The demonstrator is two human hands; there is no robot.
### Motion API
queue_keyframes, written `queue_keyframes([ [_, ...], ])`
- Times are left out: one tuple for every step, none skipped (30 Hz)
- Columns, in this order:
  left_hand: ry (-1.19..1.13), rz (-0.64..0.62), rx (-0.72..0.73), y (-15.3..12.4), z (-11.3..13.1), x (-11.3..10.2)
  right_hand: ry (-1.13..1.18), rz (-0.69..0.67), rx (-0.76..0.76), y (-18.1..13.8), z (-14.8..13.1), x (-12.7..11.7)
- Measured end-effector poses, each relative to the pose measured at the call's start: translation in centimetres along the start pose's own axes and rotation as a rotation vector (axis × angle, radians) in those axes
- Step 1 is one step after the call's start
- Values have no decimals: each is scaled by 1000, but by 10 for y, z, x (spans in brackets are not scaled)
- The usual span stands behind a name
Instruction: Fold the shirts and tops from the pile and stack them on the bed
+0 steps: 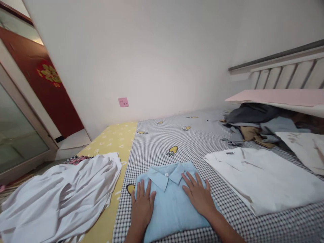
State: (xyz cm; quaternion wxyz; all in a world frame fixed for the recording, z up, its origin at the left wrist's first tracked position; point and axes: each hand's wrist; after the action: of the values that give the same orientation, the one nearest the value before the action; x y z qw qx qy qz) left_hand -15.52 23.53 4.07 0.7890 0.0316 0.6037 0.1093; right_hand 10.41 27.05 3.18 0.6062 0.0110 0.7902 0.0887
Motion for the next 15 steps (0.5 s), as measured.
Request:
queue_keyframes([
  [-24,27,1,-1,-5,6,36,-3,-4,-1,4,4],
  [-53,46,0,-1,-8,10,70,-4,-4,-2,7,6],
  [-82,61,0,-1,-10,12,98,-5,1,-2,8,7],
  [-106,78,1,-1,-12,14,118,-6,7,-2,9,7],
  [-126,94,2,-1,-13,16,132,-6,14,-2,8,6],
  [-140,109,6,-1,-13,17,140,-4,18,-2,8,5],
  [-151,124,12,-1,-14,19,147,0,20,-2,8,4],
  [-151,131,18,-1,-14,20,156,8,22,-3,7,4],
  [-142,133,22,-2,-15,22,169,18,25,-3,7,3],
  [-130,131,22,-2,-16,23,185,31,29,-3,8,4],
  [-117,128,22,-2,-17,24,199,42,34,-4,8,4],
  [-102,126,22,-2,-17,25,207,48,37,-4,8,4],
  [-91,124,25,-2,-18,26,204,47,39,-4,9,4],
  [-80,122,26,-2,-18,27,190,41,39,-4,8,4],
  [-63,116,26,-2,-17,27,167,33,38,-4,8,4],
])
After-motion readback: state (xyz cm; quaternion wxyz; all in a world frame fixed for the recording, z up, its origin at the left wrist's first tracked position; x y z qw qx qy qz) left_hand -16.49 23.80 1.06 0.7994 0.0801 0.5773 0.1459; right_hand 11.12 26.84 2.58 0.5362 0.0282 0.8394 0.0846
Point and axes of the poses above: each hand's wrist, its own y-axis towards the middle knuckle, its own x-axis out of the palm, z = x × y, and after that the axes turned 1 degree about -y, right-handed
